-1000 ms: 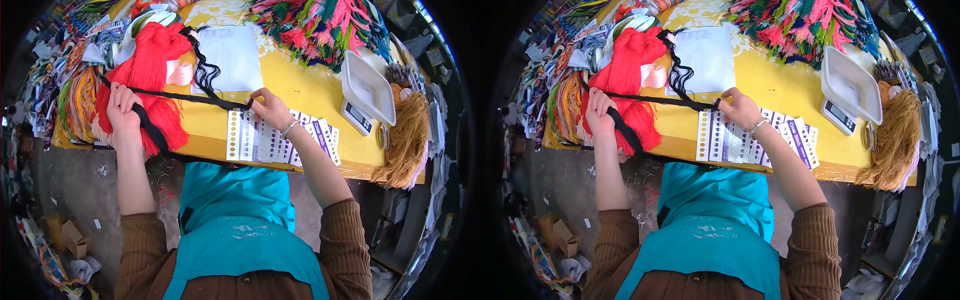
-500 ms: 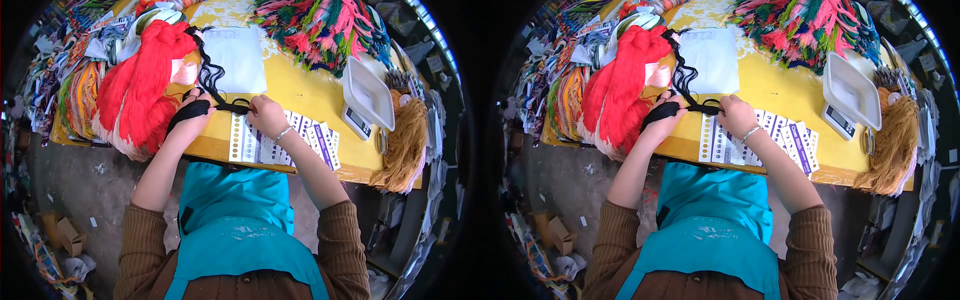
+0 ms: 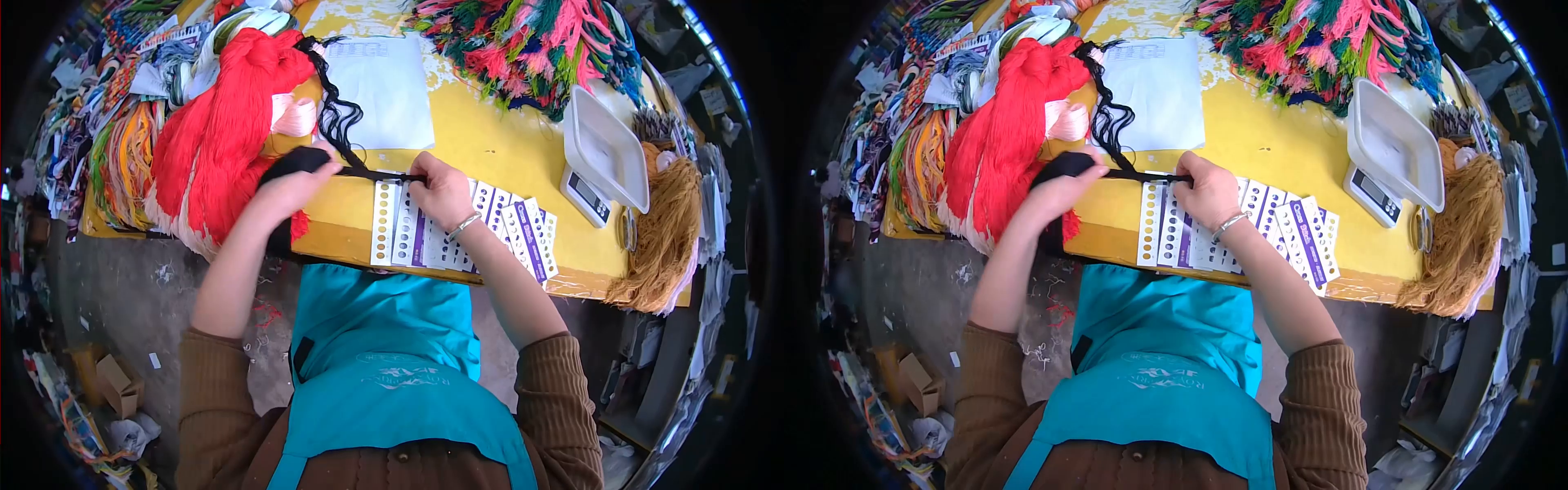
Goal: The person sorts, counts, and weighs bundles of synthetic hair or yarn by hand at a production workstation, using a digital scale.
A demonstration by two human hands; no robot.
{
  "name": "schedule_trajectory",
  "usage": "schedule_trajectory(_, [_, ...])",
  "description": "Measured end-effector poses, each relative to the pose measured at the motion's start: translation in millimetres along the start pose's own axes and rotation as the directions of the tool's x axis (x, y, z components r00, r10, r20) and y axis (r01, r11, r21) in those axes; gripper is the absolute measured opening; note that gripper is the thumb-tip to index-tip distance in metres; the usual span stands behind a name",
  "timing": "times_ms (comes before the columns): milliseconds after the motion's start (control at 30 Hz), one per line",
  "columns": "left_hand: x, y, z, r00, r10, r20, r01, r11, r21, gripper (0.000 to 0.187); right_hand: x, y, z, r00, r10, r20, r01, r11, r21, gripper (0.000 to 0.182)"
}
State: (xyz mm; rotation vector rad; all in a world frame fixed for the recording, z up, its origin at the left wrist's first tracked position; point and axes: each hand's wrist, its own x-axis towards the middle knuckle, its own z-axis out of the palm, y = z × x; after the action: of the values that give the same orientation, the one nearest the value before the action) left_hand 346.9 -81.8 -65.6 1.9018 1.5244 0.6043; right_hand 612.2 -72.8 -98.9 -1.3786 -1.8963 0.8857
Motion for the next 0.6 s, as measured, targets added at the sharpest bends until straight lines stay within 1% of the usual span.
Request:
schedule_trajectory(33, [-5.1, -5.0, -13.1, 0.996, -0.085, 0.029, 0.088, 0.99, -0.112, 0.016, -0.6, -3.5, 0.6, 1.0, -0.02, 0.008, 0.021, 0.995, -0.096, 0.015])
schedule_trajectory(67, [-9.9, -14.4, -24.6, 0.998, -0.058, 0.027, 0.062, 0.981, -0.184, 0.015, -1.4, -6.3, 0.8, 1.0, -0.018, 0.011, 0.019, 0.996, -0.091, 0.015])
schedule_trajectory(100, [-13.2, -15.1, -41.0, 0.994, -0.1, 0.033, 0.103, 0.986, -0.131, 0.014, -2.2, -8.7, 0.3, 0.998, -0.067, -0.009, 0.065, 0.982, -0.176, 0.021])
schedule_trajectory(133, [-15.5, -29.1, -55.5, 0.994, -0.112, -0.003, 0.108, 0.97, -0.218, 0.012, -3.1, -10.4, -0.4, 0.993, -0.118, -0.026, 0.107, 0.959, -0.261, 0.026])
schedule_trajectory(167, [-21.3, -20.5, -70.6, 0.987, -0.158, 0.019, 0.154, 0.923, -0.351, 0.009, -3.4, -12.2, -0.6, 0.993, -0.116, -0.026, 0.105, 0.96, -0.259, 0.026])
schedule_trajectory(233, [-22.6, -20.0, -90.6, 0.982, -0.187, 0.003, 0.182, 0.949, -0.258, 0.009, -3.4, -15.0, -0.1, 0.996, -0.085, 0.036, 0.092, 0.93, -0.356, 0.034])
schedule_trajectory(267, [-22.3, -8.6, -103.3, 0.962, -0.27, 0.036, 0.268, 0.918, -0.29, 0.008, -4.2, -14.9, 0.4, 0.996, -0.083, 0.037, 0.091, 0.93, -0.357, 0.034])
schedule_trajectory(300, [-17.4, -10.1, -117.1, 0.938, -0.343, 0.048, 0.341, 0.89, -0.303, 0.009, -3.8, -15.1, 0.5, 0.996, -0.084, 0.042, 0.094, 0.923, -0.373, 0.034])
schedule_trajectory(333, [-9.8, -9.3, -129.7, 0.931, -0.363, 0.05, 0.355, 0.861, -0.363, 0.011, -3.6, -15.5, 0.4, 0.995, -0.085, 0.045, 0.096, 0.917, -0.387, 0.034])
schedule_trajectory(367, [3.5, -12.8, -139.4, 0.912, -0.408, -0.051, 0.36, 0.853, -0.377, 0.013, -4.1, -15.8, 0.7, 0.995, -0.087, 0.043, 0.096, 0.916, -0.389, 0.034])
schedule_trajectory(400, [18.5, -28.5, -156.6, 0.908, -0.408, -0.092, 0.314, 0.81, -0.495, 0.015, -3.8, -16.3, 1.0, 0.996, -0.078, 0.038, 0.086, 0.919, -0.385, 0.034])
schedule_trajectory(433, [32.0, -14.1, -173.0, 0.937, -0.336, -0.1, 0.21, 0.766, -0.607, 0.018, -3.6, -16.6, 1.5, 0.997, -0.069, 0.031, 0.075, 0.922, -0.38, 0.034])
schedule_trajectory(467, [50.1, -19.3, -197.2, 0.975, -0.221, 0.035, 0.194, 0.758, -0.623, 0.023, -4.0, -16.0, 2.0, 0.997, -0.074, 0.025, 0.078, 0.921, -0.382, 0.034])
schedule_trajectory(500, [68.0, -16.1, -208.0, 0.989, -0.15, -0.009, 0.111, 0.765, -0.634, 0.026, -3.8, -14.7, 2.0, 0.996, -0.084, 0.031, 0.089, 0.917, -0.388, 0.034])
schedule_trajectory(533, [84.1, -4.1, -218.9, 0.974, -0.209, -0.09, 0.086, 0.705, -0.704, 0.03, -3.5, -14.4, 1.4, 0.995, -0.094, 0.038, 0.102, 0.913, -0.394, 0.034])
schedule_trajectory(567, [105.2, -13.0, -240.7, 0.979, -0.183, -0.086, 0.044, 0.607, -0.794, 0.033, -3.4, -15.7, 1.0, 0.995, -0.089, 0.036, 0.096, 0.919, -0.384, 0.034])
schedule_trajectory(600, [121.5, -12.2, -257.2, 0.971, -0.207, -0.116, 0.017, 0.548, -0.837, 0.034, -3.2, -15.7, 1.0, 0.995, -0.089, 0.034, 0.095, 0.919, -0.382, 0.034])
